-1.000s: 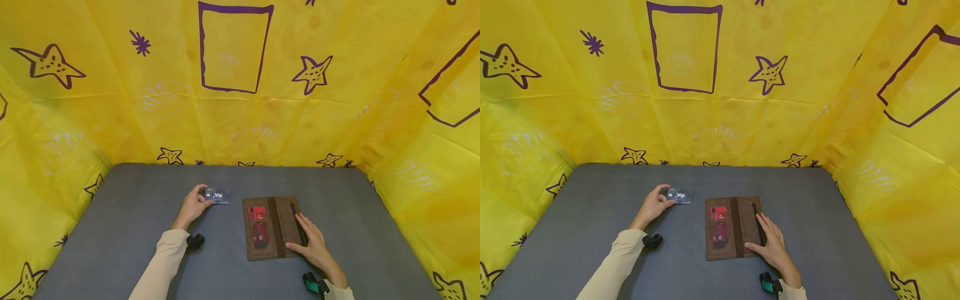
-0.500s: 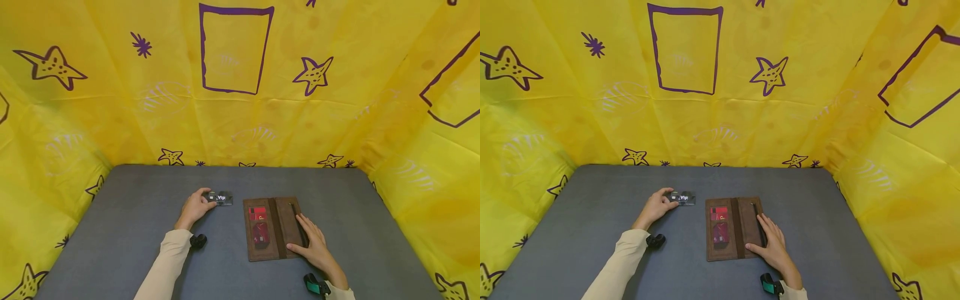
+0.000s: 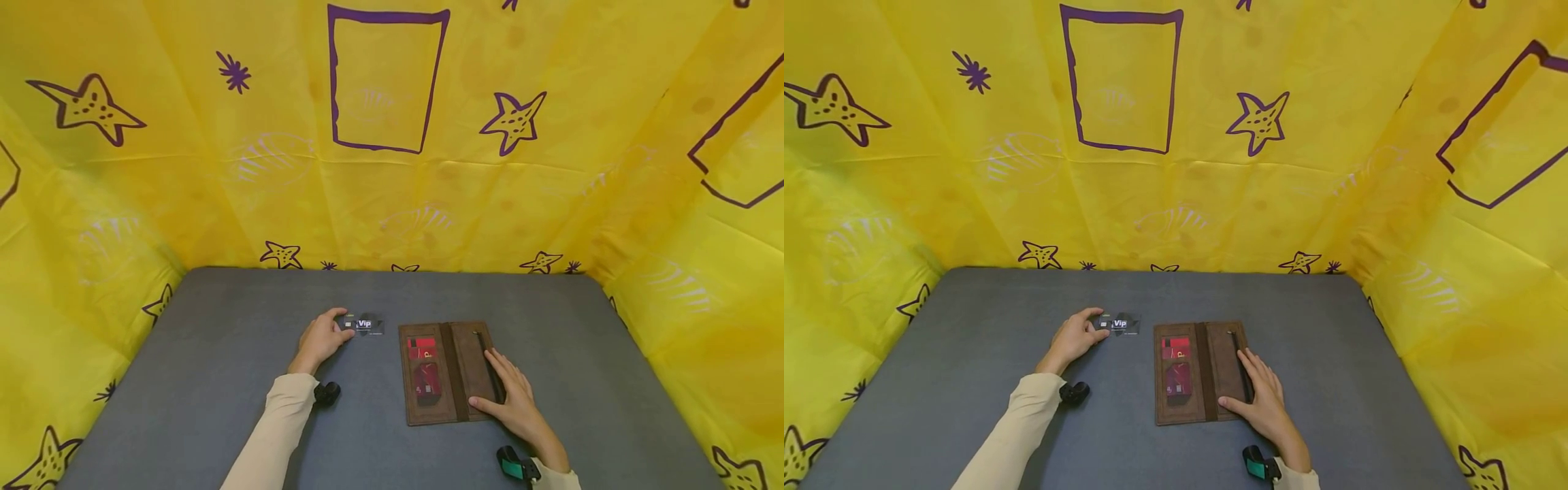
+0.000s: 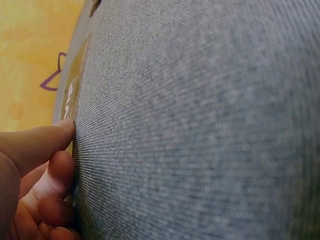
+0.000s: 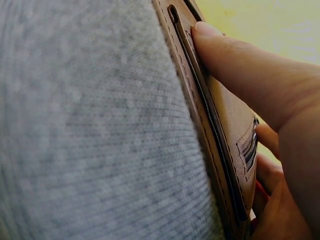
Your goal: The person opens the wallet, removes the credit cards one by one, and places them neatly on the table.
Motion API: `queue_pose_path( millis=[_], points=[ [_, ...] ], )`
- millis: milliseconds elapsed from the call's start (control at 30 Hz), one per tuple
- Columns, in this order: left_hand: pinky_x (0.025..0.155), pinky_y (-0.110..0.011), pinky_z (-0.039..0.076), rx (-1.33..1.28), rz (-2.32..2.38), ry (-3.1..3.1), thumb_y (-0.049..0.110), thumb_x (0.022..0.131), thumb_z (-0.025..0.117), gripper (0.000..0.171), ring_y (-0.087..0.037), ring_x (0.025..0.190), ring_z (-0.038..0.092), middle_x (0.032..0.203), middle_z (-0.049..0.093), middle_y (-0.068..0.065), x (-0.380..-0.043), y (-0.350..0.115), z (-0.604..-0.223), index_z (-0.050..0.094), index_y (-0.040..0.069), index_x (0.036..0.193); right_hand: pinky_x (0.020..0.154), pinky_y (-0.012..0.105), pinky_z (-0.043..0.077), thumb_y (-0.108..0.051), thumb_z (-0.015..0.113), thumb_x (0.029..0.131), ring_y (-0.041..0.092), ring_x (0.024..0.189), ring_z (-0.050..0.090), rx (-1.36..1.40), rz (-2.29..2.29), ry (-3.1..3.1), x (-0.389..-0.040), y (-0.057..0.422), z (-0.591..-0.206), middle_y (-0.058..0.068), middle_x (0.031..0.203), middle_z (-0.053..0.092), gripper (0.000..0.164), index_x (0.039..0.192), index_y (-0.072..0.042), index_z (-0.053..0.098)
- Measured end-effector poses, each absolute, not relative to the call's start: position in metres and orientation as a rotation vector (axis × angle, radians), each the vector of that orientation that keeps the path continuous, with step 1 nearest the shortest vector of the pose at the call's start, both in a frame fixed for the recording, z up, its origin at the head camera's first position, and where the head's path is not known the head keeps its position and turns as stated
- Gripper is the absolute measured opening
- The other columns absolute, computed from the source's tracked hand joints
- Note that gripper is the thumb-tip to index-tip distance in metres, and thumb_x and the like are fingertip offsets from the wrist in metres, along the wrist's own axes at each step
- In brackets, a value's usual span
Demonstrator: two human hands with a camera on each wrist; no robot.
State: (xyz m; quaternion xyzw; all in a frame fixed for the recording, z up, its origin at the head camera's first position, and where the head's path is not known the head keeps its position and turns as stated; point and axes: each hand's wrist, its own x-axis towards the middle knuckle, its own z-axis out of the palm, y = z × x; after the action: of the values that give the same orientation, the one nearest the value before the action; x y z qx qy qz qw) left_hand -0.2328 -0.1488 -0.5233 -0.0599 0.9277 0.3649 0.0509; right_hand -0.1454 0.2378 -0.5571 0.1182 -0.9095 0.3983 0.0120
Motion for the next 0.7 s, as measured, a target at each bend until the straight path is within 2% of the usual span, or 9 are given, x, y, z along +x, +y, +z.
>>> queue_pose_path(
  millis=[233,500,700],
  points=[
    [0.055,-0.028,0.034,-0.234,1.069,2.844,0.026,0.088,0.074,0.051,-0.013,0.057,0.048,0.068,0.057,0.001,-0.2334,-0.1462,-0.5246,0.058,0.013,0.135,0.105,0.075,0.010,-0.030,0.084,0.075,0.054,0.142,0.022,0.372,1.235,-2.835,-0.1455,0.2379,-0.5570,0.028,0.156,0.031,0.092,0.151,-0.004,0.037],
    [0.051,-0.029,0.033,-0.196,1.005,2.868,0.028,0.090,0.070,0.049,-0.013,0.055,0.046,0.067,0.054,0.002,-0.2358,-0.1459,-0.5260,0.058,0.021,0.137,0.106,0.074,0.009,-0.031,0.084,0.076,0.053,0.142,0.022,0.362,1.241,-2.845,-0.1452,0.2372,-0.5565,0.028,0.156,0.031,0.092,0.151,-0.005,0.036],
    [0.052,-0.029,0.033,-0.175,0.995,2.843,0.029,0.089,0.072,0.052,-0.013,0.055,0.048,0.067,0.056,0.001,-0.2354,-0.1472,-0.5215,0.058,0.020,0.138,0.106,0.074,0.009,-0.031,0.083,0.076,0.053,0.143,0.021,0.354,1.244,-2.854,-0.1450,0.2369,-0.5561,0.028,0.157,0.030,0.093,0.152,-0.005,0.036]
  ],
)
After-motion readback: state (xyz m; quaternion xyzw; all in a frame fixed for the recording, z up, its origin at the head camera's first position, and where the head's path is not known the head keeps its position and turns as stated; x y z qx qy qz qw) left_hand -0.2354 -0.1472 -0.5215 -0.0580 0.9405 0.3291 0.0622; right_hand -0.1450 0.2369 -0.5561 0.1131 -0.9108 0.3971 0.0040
